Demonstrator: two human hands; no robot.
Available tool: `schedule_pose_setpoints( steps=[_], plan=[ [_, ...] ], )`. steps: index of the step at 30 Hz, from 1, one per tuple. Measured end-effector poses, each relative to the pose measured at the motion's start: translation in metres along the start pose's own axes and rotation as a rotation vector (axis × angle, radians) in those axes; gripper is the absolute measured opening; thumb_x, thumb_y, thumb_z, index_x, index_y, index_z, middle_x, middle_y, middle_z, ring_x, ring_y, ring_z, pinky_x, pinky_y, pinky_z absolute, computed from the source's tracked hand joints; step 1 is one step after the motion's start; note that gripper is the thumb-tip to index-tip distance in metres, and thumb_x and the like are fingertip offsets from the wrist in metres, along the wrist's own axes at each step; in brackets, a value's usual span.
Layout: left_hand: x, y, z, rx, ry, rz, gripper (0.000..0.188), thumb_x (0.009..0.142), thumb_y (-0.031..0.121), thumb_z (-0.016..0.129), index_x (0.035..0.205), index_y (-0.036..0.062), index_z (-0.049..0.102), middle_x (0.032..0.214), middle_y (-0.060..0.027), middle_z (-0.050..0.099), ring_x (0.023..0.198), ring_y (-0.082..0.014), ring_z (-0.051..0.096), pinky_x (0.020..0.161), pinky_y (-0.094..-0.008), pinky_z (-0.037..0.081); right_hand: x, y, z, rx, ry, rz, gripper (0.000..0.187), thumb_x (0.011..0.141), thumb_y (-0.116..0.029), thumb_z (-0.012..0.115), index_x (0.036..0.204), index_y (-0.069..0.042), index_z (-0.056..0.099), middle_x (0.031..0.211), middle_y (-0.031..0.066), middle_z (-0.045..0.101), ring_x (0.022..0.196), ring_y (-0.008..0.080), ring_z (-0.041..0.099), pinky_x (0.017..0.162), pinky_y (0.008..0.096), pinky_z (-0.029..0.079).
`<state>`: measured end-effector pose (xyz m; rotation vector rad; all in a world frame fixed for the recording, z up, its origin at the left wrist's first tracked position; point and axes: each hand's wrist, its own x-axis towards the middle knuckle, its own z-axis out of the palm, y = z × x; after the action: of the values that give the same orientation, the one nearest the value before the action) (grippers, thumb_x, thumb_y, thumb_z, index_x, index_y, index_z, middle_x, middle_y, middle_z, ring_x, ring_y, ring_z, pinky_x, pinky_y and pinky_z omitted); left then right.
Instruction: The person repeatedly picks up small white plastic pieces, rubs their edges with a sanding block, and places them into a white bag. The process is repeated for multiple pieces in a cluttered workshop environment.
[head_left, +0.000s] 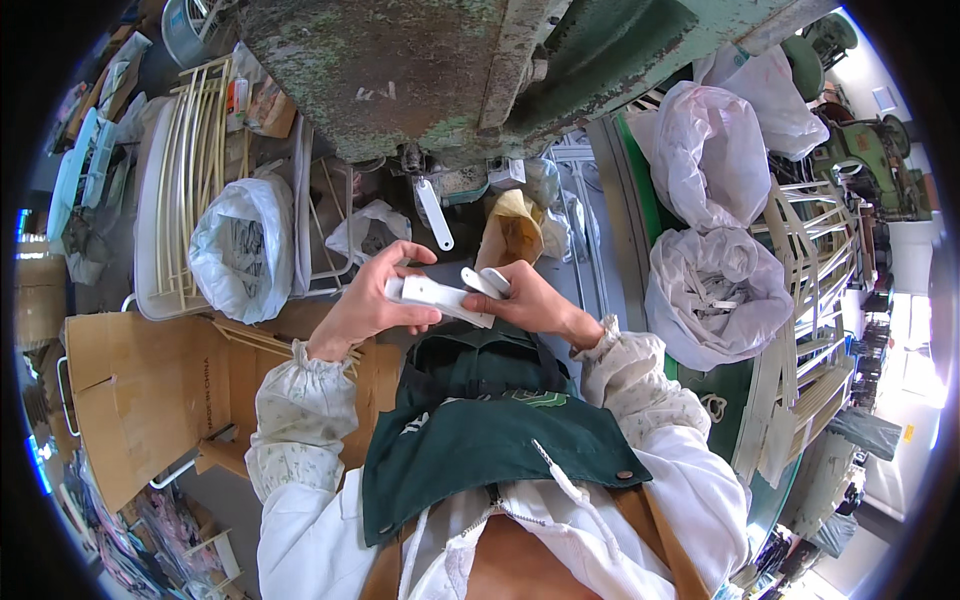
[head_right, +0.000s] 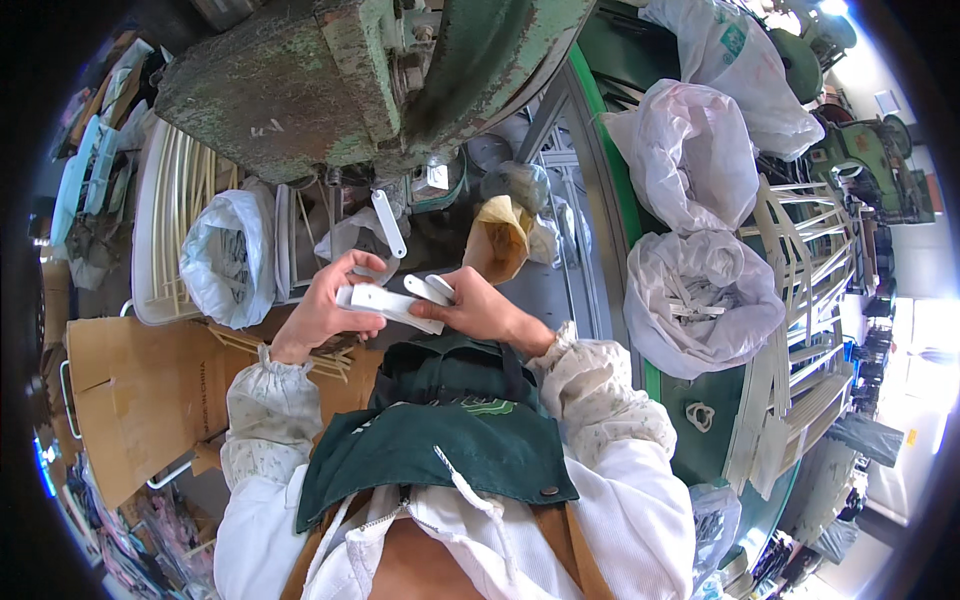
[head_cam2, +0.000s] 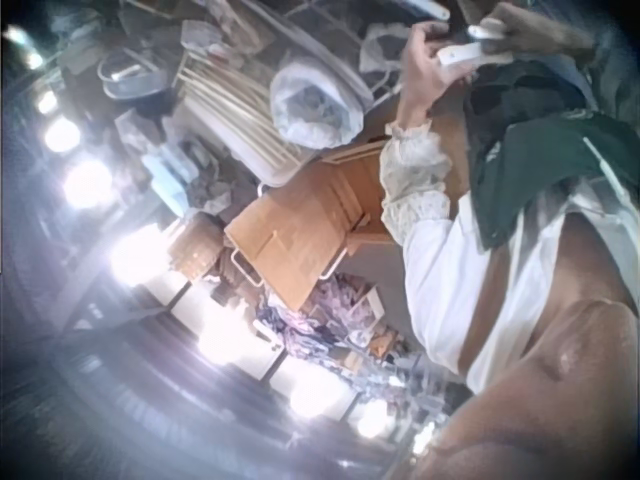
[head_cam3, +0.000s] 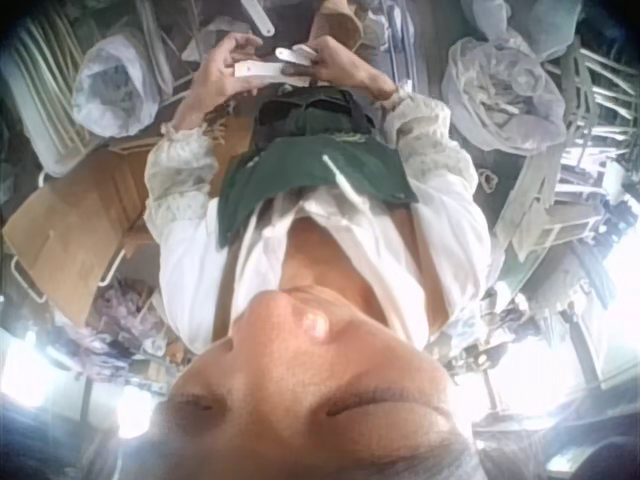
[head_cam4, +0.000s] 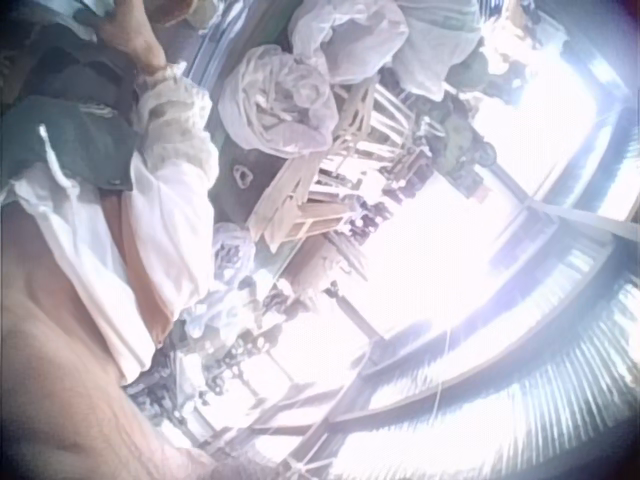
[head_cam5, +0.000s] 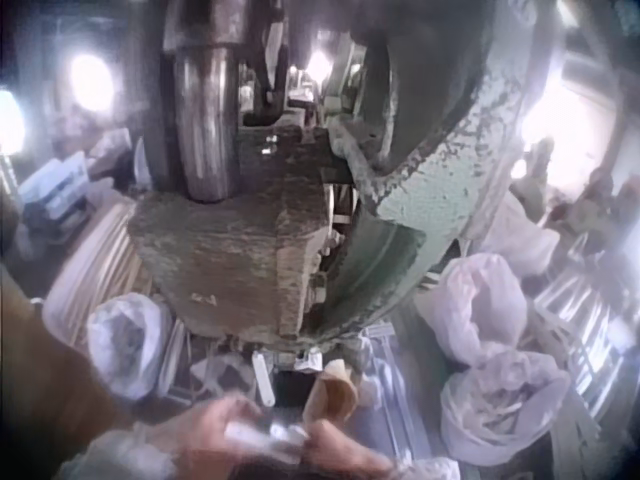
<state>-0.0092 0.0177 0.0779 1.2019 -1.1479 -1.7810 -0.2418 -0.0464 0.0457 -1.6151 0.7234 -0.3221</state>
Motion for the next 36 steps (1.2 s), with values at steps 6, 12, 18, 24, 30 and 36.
schedule_pose_setpoints(
  steps=[6,12,18,24,30,36],
  plan=[
    [0.008,-0.056,0.044,-0.451,0.262,0.206,0.053,0.093,0.026,0.058,0.134,-0.0032,0.041,0.122,-0.0080,0.055,0.104,-0.0122,0.054,0.090,-0.0281,0.043,-0.003,-0.004,0.041,0.364,0.314,0.117,0.030,0.089,-0.027,0.067,0.093,0.003,0.068,0.067,-0.0039,0.057,0.061,0.0023,0.045,0.050,0.0224,0.036],
    [0.020,-0.066,0.071,-0.645,0.486,0.357,0.035,0.101,0.025,0.042,0.123,-0.0017,0.048,0.119,-0.0136,0.057,0.109,-0.0193,0.055,0.095,-0.0343,0.043,0.003,-0.010,0.057,0.201,0.382,0.016,0.019,0.088,-0.016,0.065,0.082,0.002,0.061,0.064,0.0047,0.058,0.057,0.0148,0.050,0.051,0.0314,0.040],
    [0.020,-0.059,0.071,-0.571,0.707,0.406,0.022,0.099,0.017,0.046,0.111,-0.0010,0.050,0.091,-0.0116,0.064,0.084,-0.0181,0.062,0.078,-0.0300,0.050,0.008,-0.004,0.043,-0.420,0.334,-0.294,0.015,0.070,-0.002,0.069,0.082,-0.003,0.060,0.080,0.0132,0.057,0.065,0.0384,0.057,0.055,0.0439,0.047],
    [0.006,-0.050,0.049,-0.460,0.581,0.348,0.026,0.097,0.021,0.051,0.112,-0.0004,0.052,0.083,-0.0073,0.060,0.075,-0.0137,0.059,0.070,-0.0278,0.049,0.010,-0.011,0.044,0.034,0.472,-0.173,0.018,0.079,-0.010,0.075,0.087,0.000,0.062,0.076,0.0043,0.059,0.063,0.0140,0.054,0.056,0.0270,0.045],
    [-0.011,-0.050,0.061,-0.222,0.357,0.153,0.027,0.098,0.023,0.049,0.110,-0.0015,0.047,0.095,-0.0180,0.065,0.082,-0.0222,0.066,0.072,-0.0322,0.053,0.021,-0.037,0.023,0.259,0.266,0.108,0.029,0.081,-0.012,0.075,0.103,0.002,0.065,0.075,-0.0001,0.062,0.068,0.0047,0.053,0.062,0.0225,0.047],
    [-0.016,-0.073,0.079,-0.696,0.362,0.154,0.040,0.100,0.032,0.043,0.124,0.0000,0.040,0.108,-0.0251,0.062,0.094,-0.0337,0.066,0.082,-0.0427,0.055,0.015,-0.020,0.022,0.171,0.383,0.028,0.020,0.080,-0.010,0.074,0.096,0.000,0.069,0.078,0.0040,0.067,0.073,0.0060,0.058,0.066,0.0247,0.049]
  ],
)
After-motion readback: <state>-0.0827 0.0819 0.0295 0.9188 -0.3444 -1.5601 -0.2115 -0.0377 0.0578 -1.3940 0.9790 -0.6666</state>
